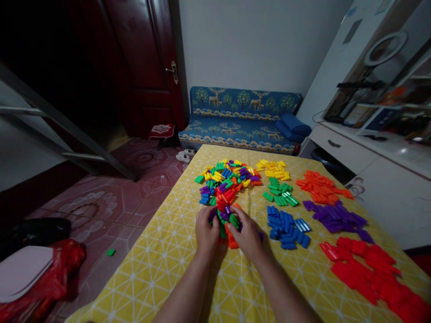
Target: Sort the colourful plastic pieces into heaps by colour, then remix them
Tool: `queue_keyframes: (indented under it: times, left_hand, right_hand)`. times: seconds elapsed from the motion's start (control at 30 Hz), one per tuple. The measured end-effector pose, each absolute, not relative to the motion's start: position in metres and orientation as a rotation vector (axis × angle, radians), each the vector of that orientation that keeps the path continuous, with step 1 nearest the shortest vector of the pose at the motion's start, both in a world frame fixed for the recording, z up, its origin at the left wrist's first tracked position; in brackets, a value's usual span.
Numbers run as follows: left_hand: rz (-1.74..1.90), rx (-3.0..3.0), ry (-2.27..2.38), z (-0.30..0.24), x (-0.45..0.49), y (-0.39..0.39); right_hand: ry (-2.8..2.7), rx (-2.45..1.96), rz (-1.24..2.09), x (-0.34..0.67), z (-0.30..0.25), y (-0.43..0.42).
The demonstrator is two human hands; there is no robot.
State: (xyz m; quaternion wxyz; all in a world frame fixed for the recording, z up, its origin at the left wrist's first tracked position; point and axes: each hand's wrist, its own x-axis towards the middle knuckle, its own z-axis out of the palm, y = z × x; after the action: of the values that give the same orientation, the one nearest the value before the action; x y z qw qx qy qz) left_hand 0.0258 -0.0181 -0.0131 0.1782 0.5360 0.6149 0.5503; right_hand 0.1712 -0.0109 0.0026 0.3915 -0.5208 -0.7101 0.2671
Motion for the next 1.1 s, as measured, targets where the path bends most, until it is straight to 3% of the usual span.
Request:
queue_keyframes:
  times: [0.13, 0.33, 0.57, 0.83, 0.97, 1.1]
  left_hand:
    - [1.464, 1.625, 1.746, -0.013, 0.026, -0.022]
    - [1.393, 1.738, 1.693, -0.016, 0.025, -0.021]
    - [1.591, 1.417, 1.456, -0.014, 0.028, -0.019]
    - [1.539, 1.453, 1.187, -0.002, 0.034, -0.031]
    - [1.434, 1.544, 1.253, -0.003, 0.034, -0.032]
    - [1.416, 1.653, 1.308, -0.004, 0.032, -0.031]
  right_hand:
    - [-1.874, -1.398, 0.576, 0.166, -0.001, -0.003]
    - [-1.774, -1.28, 0.718, 0.167, -0.004, 0.002]
    - [-1.686, -1.166, 0.243, 0.168, 0.002, -0.025]
    - [-1.868, -1.077, 0.028, 0.167, -0.004, -0.036]
    - [-1.84, -1.052, 0.01, 0.165, -0.012, -0.038]
    - [-1.698, -1.121, 0.208, 0.17, -0.001, -0.033]
